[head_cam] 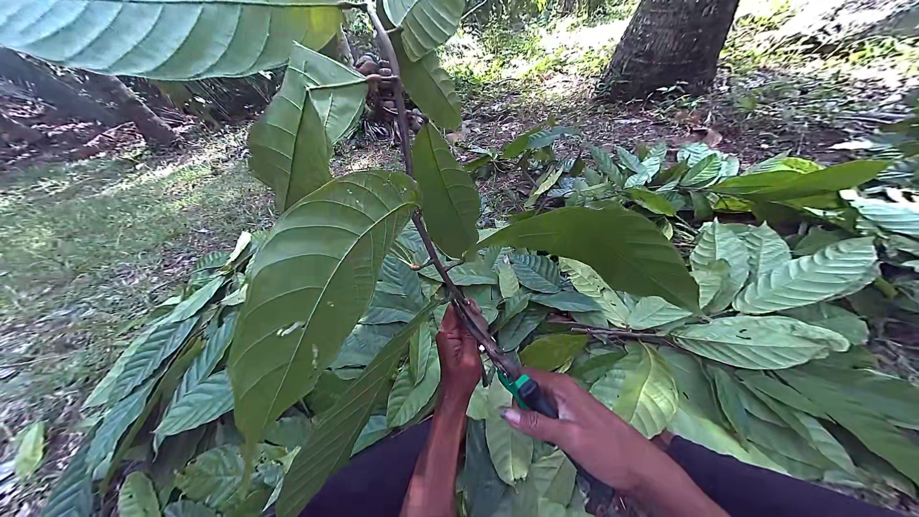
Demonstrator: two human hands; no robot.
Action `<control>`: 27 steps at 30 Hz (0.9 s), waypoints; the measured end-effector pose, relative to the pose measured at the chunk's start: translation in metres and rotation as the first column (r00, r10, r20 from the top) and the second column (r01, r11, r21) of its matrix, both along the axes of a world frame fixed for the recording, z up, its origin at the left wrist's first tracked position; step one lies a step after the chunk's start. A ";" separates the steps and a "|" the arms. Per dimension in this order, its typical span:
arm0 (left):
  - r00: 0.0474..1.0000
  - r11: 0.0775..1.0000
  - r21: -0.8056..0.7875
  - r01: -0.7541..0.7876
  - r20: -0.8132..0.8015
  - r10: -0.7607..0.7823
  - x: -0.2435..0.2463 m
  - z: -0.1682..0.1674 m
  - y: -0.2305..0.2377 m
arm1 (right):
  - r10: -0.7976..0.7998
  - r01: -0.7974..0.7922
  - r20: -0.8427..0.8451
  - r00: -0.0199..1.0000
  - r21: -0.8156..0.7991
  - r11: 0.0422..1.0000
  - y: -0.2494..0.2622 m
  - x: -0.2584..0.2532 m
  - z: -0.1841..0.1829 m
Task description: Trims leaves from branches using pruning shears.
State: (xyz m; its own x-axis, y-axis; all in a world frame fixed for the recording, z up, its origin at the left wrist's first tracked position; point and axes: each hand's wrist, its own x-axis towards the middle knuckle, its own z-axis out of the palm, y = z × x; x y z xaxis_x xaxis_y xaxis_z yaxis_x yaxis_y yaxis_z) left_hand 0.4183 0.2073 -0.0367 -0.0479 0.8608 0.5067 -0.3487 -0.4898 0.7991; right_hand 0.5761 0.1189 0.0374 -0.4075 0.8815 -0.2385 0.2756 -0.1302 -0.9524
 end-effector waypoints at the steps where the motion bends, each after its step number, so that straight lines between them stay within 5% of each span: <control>1: 1.000 1.000 0.007 0.002 0.009 -0.002 0.000 0.001 0.000 | 0.009 -0.009 0.010 1.000 0.005 1.000 0.001 0.000 0.000; 27: 0.997 0.998 0.017 0.055 0.055 -0.056 0.010 -0.005 -0.008 | -0.031 0.042 -0.149 0.988 0.073 0.996 -0.001 -0.016 0.007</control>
State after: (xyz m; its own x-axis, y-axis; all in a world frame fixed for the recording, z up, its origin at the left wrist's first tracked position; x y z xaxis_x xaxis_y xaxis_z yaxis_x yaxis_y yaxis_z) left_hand 0.4282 0.1989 -0.0414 -0.0286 0.8549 0.5180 -0.4193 -0.4807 0.7702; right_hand 0.5599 0.1177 0.0445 -0.4004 0.9097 -0.1100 0.1280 -0.0633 -0.9897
